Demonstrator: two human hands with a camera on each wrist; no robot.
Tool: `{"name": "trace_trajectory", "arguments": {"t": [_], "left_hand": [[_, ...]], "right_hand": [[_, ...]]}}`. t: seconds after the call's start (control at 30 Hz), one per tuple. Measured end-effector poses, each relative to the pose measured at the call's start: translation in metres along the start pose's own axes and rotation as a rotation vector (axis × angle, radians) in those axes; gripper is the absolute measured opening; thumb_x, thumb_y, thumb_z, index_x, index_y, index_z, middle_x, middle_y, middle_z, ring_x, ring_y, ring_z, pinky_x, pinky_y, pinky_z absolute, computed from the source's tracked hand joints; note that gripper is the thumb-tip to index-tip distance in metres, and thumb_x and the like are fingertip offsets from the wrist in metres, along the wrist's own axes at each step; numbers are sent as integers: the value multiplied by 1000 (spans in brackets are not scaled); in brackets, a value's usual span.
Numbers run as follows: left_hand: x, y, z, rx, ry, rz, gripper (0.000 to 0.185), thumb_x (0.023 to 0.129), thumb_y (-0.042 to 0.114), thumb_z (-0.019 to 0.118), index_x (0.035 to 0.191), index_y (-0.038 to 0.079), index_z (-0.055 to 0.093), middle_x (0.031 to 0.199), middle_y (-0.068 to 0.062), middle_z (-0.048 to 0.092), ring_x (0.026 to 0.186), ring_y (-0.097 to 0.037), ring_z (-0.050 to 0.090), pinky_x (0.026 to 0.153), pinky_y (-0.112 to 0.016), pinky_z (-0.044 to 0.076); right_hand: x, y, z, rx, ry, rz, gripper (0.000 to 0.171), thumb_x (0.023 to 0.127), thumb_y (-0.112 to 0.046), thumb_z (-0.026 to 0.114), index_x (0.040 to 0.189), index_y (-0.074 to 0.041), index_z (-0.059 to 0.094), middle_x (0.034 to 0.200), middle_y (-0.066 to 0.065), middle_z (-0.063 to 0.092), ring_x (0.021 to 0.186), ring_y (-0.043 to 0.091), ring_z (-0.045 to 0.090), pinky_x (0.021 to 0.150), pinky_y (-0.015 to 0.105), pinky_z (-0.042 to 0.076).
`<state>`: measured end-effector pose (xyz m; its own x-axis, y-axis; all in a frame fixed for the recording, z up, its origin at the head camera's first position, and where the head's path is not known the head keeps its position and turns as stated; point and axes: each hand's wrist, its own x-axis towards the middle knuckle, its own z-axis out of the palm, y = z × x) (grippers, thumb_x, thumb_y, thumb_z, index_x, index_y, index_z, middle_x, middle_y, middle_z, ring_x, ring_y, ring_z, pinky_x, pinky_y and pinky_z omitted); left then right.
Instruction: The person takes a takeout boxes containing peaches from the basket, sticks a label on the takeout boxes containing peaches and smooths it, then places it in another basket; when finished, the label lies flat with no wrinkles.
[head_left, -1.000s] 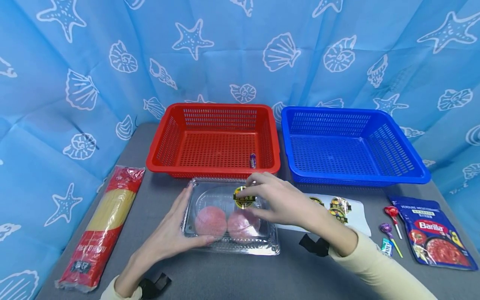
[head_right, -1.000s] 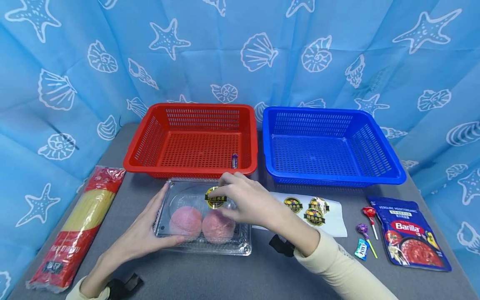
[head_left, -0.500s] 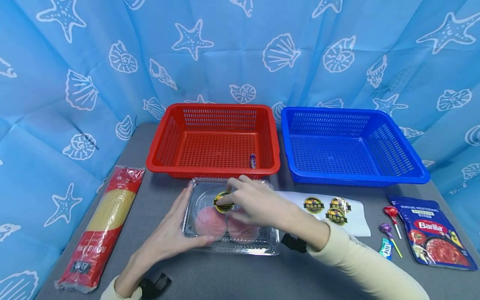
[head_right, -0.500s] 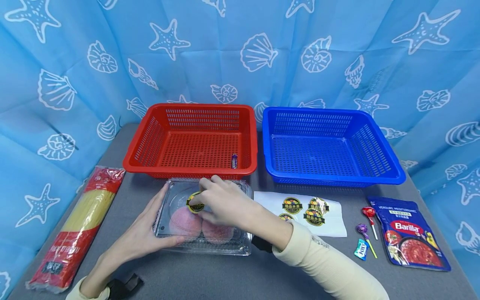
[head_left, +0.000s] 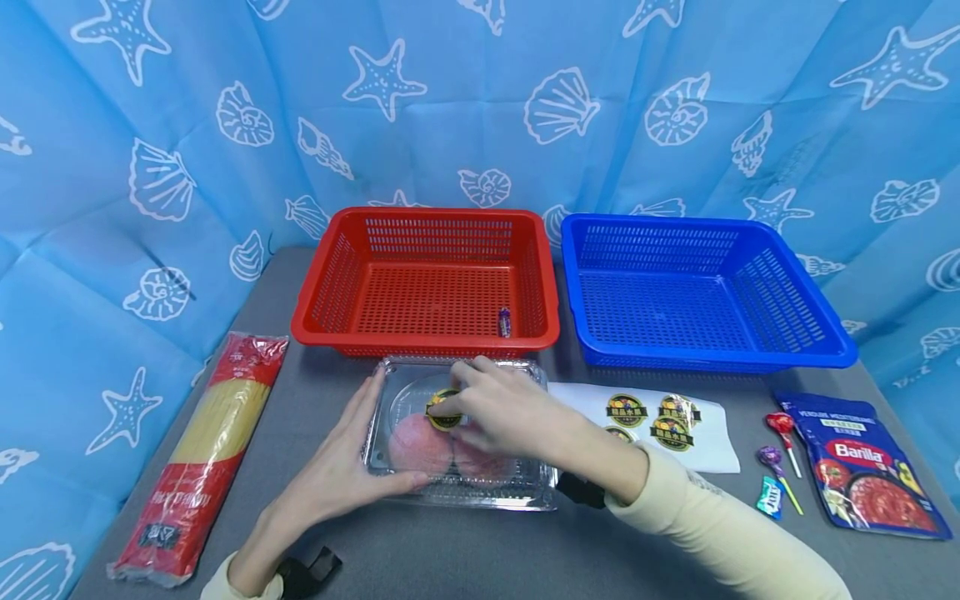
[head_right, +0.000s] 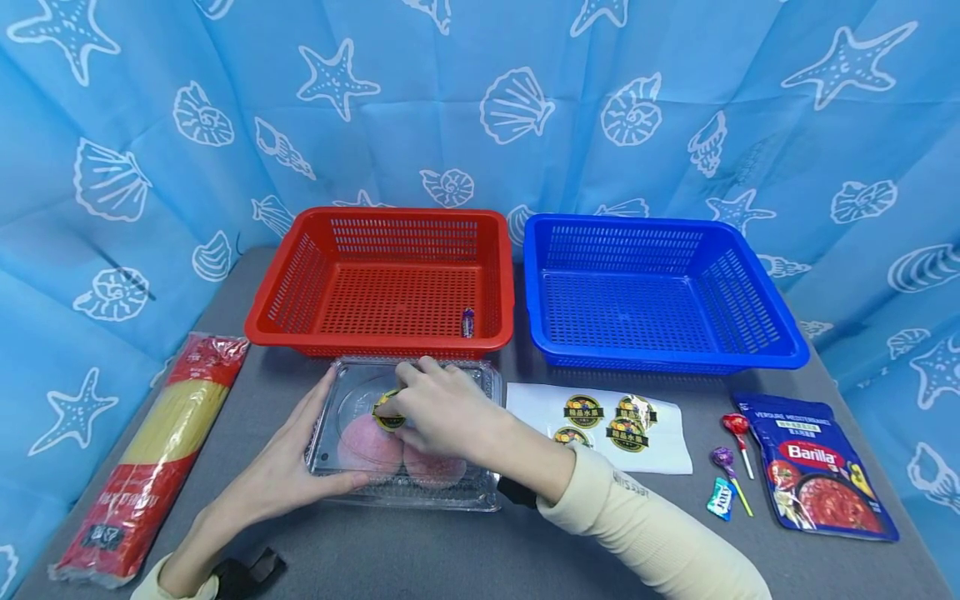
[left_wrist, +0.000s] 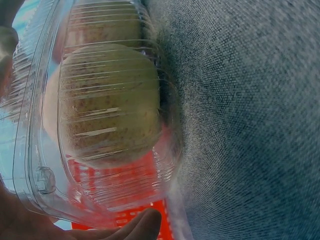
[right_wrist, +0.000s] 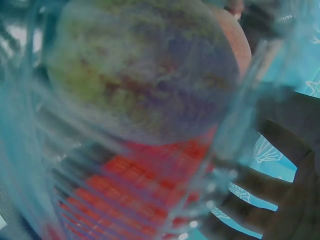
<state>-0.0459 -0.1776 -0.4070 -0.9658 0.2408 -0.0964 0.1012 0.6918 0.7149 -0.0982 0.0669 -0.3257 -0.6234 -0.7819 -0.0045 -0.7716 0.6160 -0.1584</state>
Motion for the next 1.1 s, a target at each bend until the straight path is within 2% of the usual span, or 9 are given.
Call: {"name": "trace_trajectory", "arguments": {"t": [0.13, 0.2, 0.3, 0.4, 0.6, 0.7, 0.9, 1.0, 1.1], "left_hand": [[0, 0, 0, 6, 1, 0, 128, 72, 63, 83, 163, 41, -4, 173, -16, 8, 154, -52, 22, 110, -78, 34], [0, 0, 0, 10, 3, 1, 128, 72, 63, 83, 163, 41, -4, 173, -17, 8, 154, -52, 22, 109, -78, 34], [0, 0, 0, 14, -1, -5, 128, 73, 64, 83, 163, 41, -5, 173, -17, 8, 153, -53, 23, 108, -79, 34], [0, 1, -1, 14, -12, -18, 128, 73, 64, 83, 163, 42, -6, 173, -18, 7, 152, -55, 22, 107, -80, 34], [-1, 1, -1, 15, -21, -26, 128, 73, 64, 82, 163, 41, -6, 173, -19, 6, 153, -55, 21, 108, -81, 33], [-1, 0, -1, 8, -25, -29, 128, 74, 63, 82, 163, 41, -6, 173, -19, 6, 153, -55, 21, 107, -81, 33], [0, 1, -1, 19, -20, -27, 128, 73, 66, 82, 163, 40, -6, 173, -18, 7, 153, -53, 22, 109, -80, 34], [0, 1, -1, 22, -23, -33, 128, 73, 67, 81, 163, 40, -6, 173, -18, 7, 154, -53, 21, 109, -80, 33], [0, 1, -1, 15, -29, -40, 127, 74, 66, 81, 163, 41, -6, 173, -17, 6, 154, -52, 20, 109, -80, 32]], "right_hand": [[0, -1, 1, -26, -4, -18, 32, 90, -31, 77, 122, -31, 76, 108, 0, 67, 93, 15, 58, 73, 23, 53], [0, -2, 1, -39, -1, -37, 31, 91, -31, 76, 122, -30, 76, 111, 1, 67, 96, 16, 57, 78, 26, 54], [1, -3, 1, -74, -2, -80, 31, 93, -30, 74, 124, -28, 75, 124, 0, 67, 109, 20, 58, 93, 35, 57], [2, -4, 2, -95, -32, -108, 33, 94, -26, 71, 127, -25, 73, 137, -2, 64, 123, 22, 55, 104, 43, 54], [2, -7, 3, -112, -131, -117, 43, 96, -20, 67, 139, -21, 65, 149, -2, 59, 137, 25, 50, 114, 49, 48], [2, -8, 4, -126, -150, -125, 46, 96, -19, 67, 142, -20, 62, 151, -2, 58, 139, 25, 49, 115, 48, 47], [0, -8, 5, -172, -117, -148, 48, 95, -25, 69, 142, -20, 62, 149, -4, 59, 137, 22, 52, 114, 45, 48], [0, -7, 6, -145, -70, -142, 42, 98, -34, 66, 138, -21, 66, 145, -2, 63, 134, 22, 55, 112, 45, 49], [3, -7, 8, -106, 34, -111, 32, 98, -41, 66, 123, -23, 75, 129, -2, 71, 120, 20, 61, 101, 39, 55]]}}
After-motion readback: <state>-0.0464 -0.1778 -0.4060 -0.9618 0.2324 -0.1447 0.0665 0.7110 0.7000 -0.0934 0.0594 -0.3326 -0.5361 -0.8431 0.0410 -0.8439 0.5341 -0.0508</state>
